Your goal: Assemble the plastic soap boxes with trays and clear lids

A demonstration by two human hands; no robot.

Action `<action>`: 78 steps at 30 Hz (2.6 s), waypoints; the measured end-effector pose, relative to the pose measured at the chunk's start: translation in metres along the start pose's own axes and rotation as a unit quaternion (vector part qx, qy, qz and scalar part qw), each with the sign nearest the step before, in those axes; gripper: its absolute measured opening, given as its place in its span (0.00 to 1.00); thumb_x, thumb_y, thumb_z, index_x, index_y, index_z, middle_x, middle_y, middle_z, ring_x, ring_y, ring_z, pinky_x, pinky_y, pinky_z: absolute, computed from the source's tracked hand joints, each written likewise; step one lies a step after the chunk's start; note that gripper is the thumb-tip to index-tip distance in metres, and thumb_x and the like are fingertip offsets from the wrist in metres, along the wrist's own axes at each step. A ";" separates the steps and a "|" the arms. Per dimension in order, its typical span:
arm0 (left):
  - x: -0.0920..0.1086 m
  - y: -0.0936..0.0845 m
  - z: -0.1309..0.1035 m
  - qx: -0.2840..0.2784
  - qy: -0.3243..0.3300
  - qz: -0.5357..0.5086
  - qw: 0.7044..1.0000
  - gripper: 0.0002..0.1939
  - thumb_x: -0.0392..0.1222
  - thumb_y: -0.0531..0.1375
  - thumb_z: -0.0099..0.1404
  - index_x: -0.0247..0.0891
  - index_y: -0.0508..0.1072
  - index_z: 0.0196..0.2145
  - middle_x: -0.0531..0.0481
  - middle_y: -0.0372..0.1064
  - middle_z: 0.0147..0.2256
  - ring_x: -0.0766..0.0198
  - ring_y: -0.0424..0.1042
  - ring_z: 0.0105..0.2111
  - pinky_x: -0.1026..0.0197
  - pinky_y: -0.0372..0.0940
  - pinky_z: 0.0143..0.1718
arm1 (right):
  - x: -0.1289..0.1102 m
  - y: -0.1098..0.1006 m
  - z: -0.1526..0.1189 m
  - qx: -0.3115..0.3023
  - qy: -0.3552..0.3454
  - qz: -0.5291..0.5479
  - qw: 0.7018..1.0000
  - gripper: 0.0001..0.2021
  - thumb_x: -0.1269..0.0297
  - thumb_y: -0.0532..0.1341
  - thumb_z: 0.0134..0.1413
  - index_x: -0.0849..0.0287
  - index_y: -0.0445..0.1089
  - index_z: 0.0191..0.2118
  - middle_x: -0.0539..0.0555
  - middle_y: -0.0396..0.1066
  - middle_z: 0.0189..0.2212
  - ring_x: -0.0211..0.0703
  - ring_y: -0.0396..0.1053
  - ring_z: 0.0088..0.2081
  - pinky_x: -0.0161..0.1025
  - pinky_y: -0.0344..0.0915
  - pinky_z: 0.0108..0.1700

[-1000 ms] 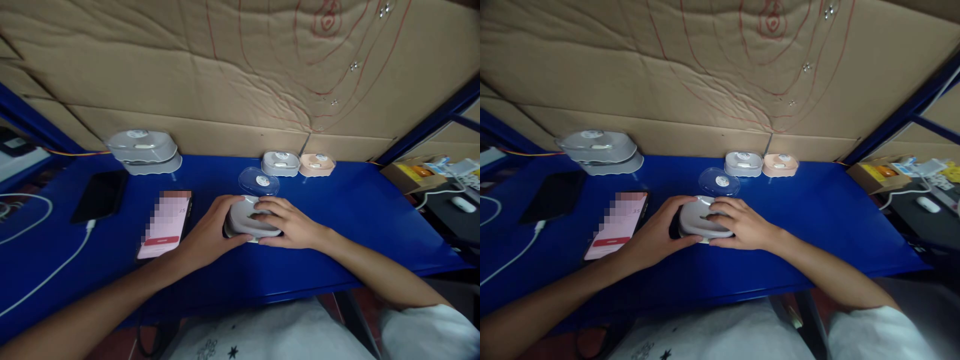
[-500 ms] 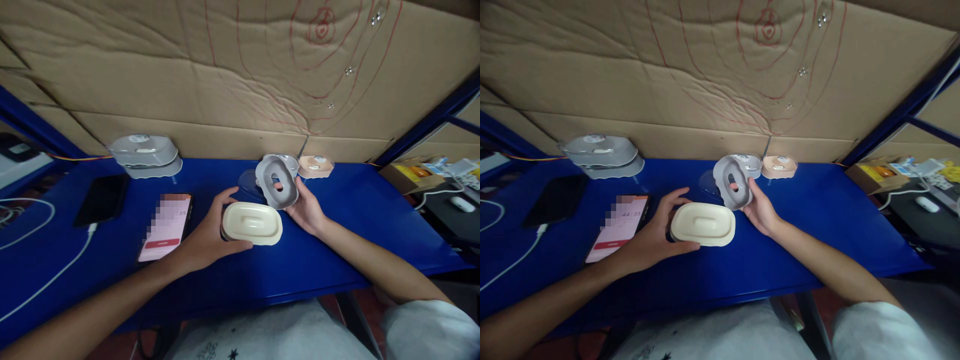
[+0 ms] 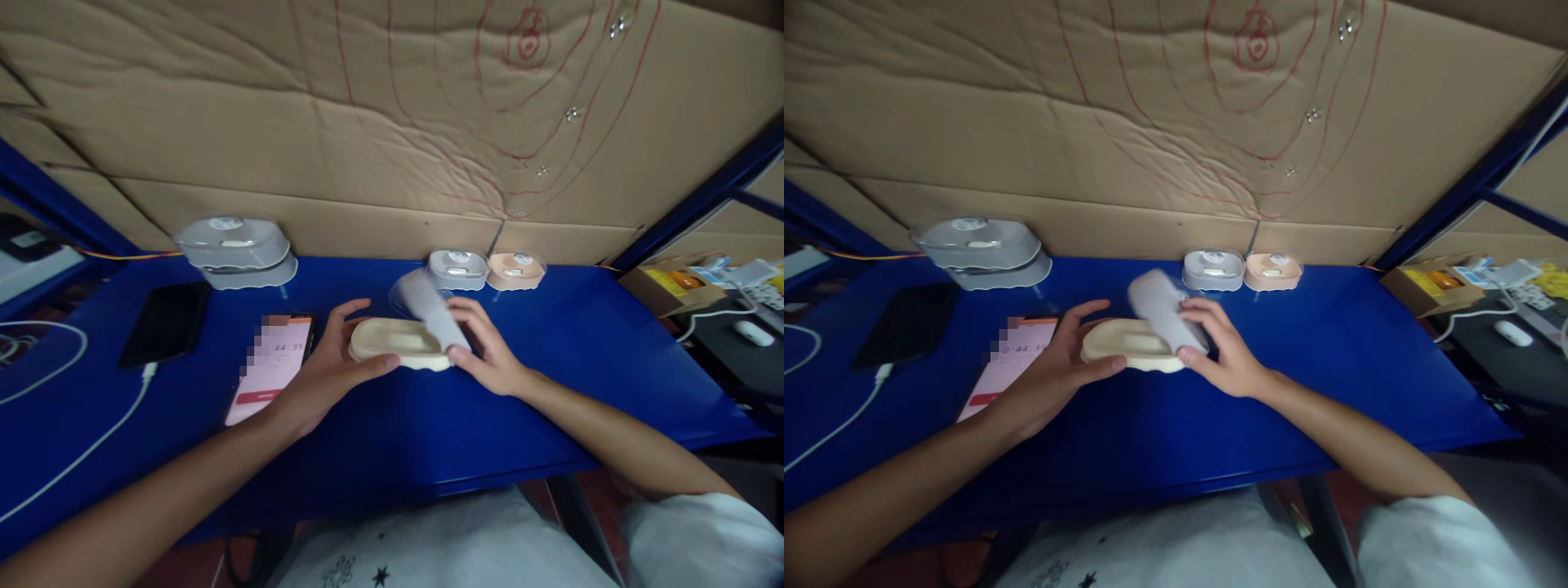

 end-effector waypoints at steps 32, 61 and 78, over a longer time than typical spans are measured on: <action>-0.010 0.006 -0.004 -0.031 -0.054 -0.059 0.996 0.44 0.54 0.78 0.54 0.45 0.65 0.63 0.44 0.72 0.57 0.41 0.67 0.64 0.43 0.68 0.59 | 0.038 0.004 0.011 -0.060 0.037 -0.261 0.963 0.25 0.45 0.65 0.65 0.59 0.67 0.57 0.67 0.68 0.57 0.65 0.67 0.62 0.65 0.67 0.62; 0.004 0.009 -0.003 -0.070 0.034 0.060 0.995 0.47 0.52 0.77 0.55 0.48 0.57 0.64 0.42 0.68 0.63 0.42 0.71 0.61 0.46 0.71 0.58 | -0.019 0.029 -0.008 -0.106 -0.071 -0.035 0.991 0.34 0.46 0.57 0.73 0.46 0.48 0.77 0.63 0.53 0.73 0.56 0.53 0.75 0.60 0.58 0.74; 0.015 0.016 -0.014 -0.070 0.129 0.074 0.986 0.47 0.51 0.79 0.52 0.50 0.59 0.62 0.41 0.68 0.63 0.42 0.72 0.60 0.47 0.72 0.55 | -0.027 0.024 -0.010 -0.073 -0.128 -0.063 0.987 0.45 0.46 0.73 0.58 0.46 0.52 0.74 0.64 0.59 0.68 0.61 0.61 0.70 0.64 0.64 0.70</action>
Point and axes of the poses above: each hand's wrist, its own z-axis towards the middle knuckle, its own y-axis out of the palm, x = y × z, the point moved 8 cm from there along z, towards the middle knuckle
